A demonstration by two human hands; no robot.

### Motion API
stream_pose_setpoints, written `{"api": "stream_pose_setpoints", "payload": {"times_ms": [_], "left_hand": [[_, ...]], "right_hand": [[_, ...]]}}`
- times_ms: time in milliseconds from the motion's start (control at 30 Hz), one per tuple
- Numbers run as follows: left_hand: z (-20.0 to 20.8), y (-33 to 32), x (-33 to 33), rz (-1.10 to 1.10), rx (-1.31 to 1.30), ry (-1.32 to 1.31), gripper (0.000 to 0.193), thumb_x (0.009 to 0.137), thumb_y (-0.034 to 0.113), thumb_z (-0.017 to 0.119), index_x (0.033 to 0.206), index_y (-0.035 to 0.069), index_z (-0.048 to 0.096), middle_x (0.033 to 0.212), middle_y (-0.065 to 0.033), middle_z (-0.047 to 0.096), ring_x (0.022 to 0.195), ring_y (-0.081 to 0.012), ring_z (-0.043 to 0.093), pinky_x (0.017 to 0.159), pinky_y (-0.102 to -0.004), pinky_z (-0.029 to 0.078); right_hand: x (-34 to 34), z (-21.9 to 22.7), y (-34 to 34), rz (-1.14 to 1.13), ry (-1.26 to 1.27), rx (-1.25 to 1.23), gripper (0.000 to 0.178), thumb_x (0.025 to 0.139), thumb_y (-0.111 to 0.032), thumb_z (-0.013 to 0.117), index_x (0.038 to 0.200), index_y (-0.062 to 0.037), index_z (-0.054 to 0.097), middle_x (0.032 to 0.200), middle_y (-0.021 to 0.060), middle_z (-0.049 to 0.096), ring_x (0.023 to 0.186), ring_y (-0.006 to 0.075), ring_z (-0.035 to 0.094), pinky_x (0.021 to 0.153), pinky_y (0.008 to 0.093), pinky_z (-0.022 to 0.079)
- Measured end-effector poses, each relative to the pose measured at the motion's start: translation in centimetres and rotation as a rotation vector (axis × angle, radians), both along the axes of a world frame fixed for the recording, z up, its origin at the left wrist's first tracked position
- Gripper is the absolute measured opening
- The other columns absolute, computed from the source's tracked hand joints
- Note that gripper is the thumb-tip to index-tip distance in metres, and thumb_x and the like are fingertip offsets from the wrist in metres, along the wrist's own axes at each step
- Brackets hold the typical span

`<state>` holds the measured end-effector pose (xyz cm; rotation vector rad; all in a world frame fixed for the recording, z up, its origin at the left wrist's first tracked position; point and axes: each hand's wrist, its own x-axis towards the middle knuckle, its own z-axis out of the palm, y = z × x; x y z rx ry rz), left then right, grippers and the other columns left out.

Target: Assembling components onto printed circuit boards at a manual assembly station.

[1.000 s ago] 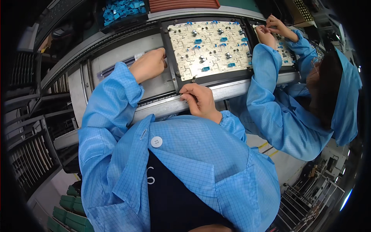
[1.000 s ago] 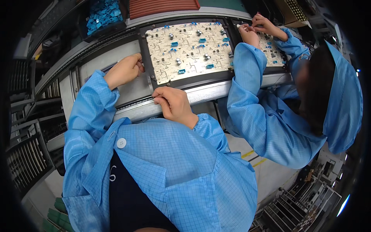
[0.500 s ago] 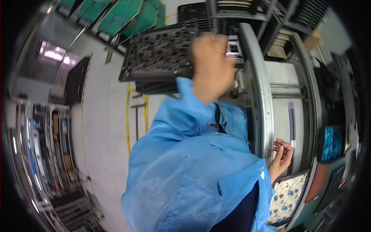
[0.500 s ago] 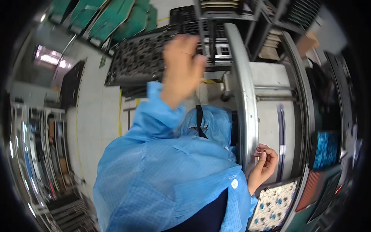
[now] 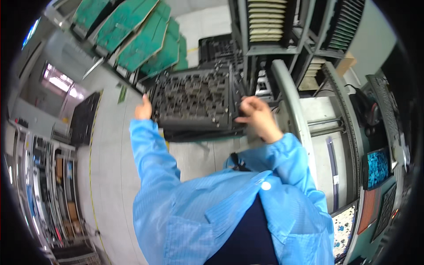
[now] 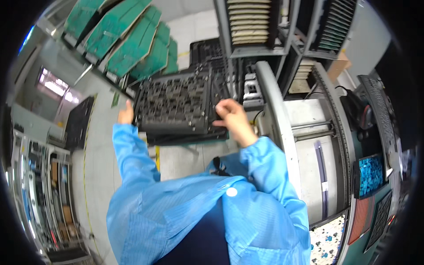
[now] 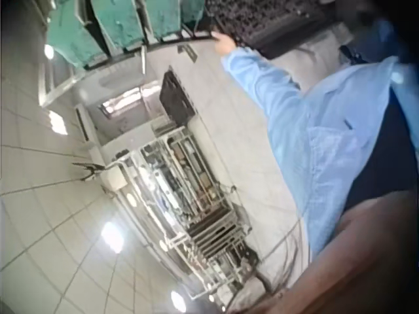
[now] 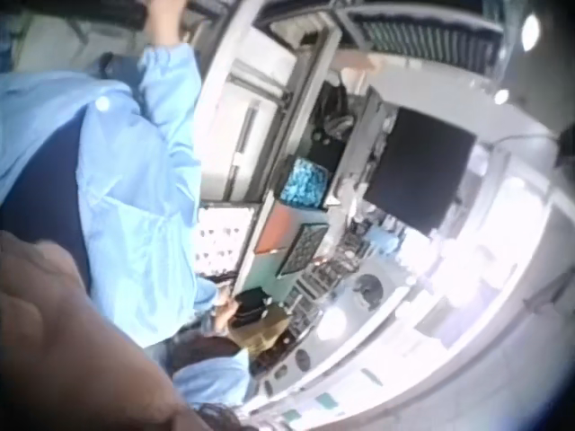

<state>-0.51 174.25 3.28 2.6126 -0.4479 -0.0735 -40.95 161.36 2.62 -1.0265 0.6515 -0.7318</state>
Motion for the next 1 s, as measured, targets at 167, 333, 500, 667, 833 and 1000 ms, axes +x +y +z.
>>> {"api": "stream_pose_setpoints", "payload": {"times_ms": [167,333,500,667,833,1000], "left_hand": [[1.2,1.5,-4.1,0.031,-0.194,-0.064,0.090,0.086,0.071,0.034,0.094,-0.014,0.064,0.096,-0.0356,0.061,0.099,-0.0478,0.057,0.089,-0.0483,0.042],[6.8,-1.3,-14.1,-0.315,-0.503,-0.037,0.069,0.095,0.053,0.041,0.085,-0.010,0.063,0.075,-0.0238,0.064,0.072,-0.0341,0.057,0.071,-0.0421,0.043],[6.4,-10.0,-26.5,-0.748,-0.558,0.064,0.060,0.095,0.048,0.047,0.073,-0.007,0.058,0.063,-0.0189,0.056,0.060,-0.0242,0.045,0.062,-0.0412,0.040],[2.2,-19.8,-41.8,-1.206,-0.321,0.157,0.065,0.090,0.055,0.046,0.075,-0.006,0.062,0.068,-0.0237,0.060,0.069,-0.0368,0.060,0.069,-0.0427,0.044],[0.0,-23.0,-51.3,-1.372,-0.115,0.141,0.065,0.087,0.054,0.049,0.068,-0.006,0.063,0.067,-0.0271,0.060,0.072,-0.0385,0.063,0.070,-0.0439,0.046],[-3.3,-25.4,-54.1,-1.386,-0.140,0.124,0.060,0.085,0.049,0.051,0.067,-0.007,0.063,0.067,-0.0293,0.059,0.072,-0.0432,0.061,0.071,-0.0468,0.046]], "right_hand": [[2.6,-0.1,2.0,-0.199,0.228,-0.054,0.006,0.092,-0.016,0.059,0.091,-0.0094,0.058,0.074,-0.0039,0.053,0.062,0.0065,0.047,0.050,0.0226,0.037],[-5.4,2.2,4.9,-0.370,0.214,-0.134,0.006,0.091,-0.011,0.060,0.095,-0.0073,0.059,0.079,-0.0047,0.054,0.070,0.0047,0.045,0.060,0.0198,0.036],[-18.1,5.1,9.8,-0.749,0.336,-0.064,0.008,0.090,-0.014,0.061,0.096,-0.0082,0.061,0.078,-0.0056,0.053,0.068,0.0030,0.045,0.059,0.0195,0.035],[-27.0,1.8,16.2,-1.097,0.263,0.089,0.012,0.090,-0.018,0.061,0.098,-0.0087,0.060,0.084,-0.0049,0.052,0.072,0.0051,0.047,0.060,0.0212,0.037],[-30.6,0.6,19.7,-1.216,0.193,0.172,0.014,0.093,-0.017,0.057,0.099,-0.0047,0.056,0.084,-0.0044,0.049,0.074,0.0036,0.045,0.060,0.0197,0.037],[-32.2,0.2,18.5,-1.279,0.162,0.206,0.012,0.093,-0.015,0.058,0.098,-0.0047,0.057,0.080,-0.0049,0.049,0.070,0.0039,0.041,0.062,0.0198,0.035]]}}
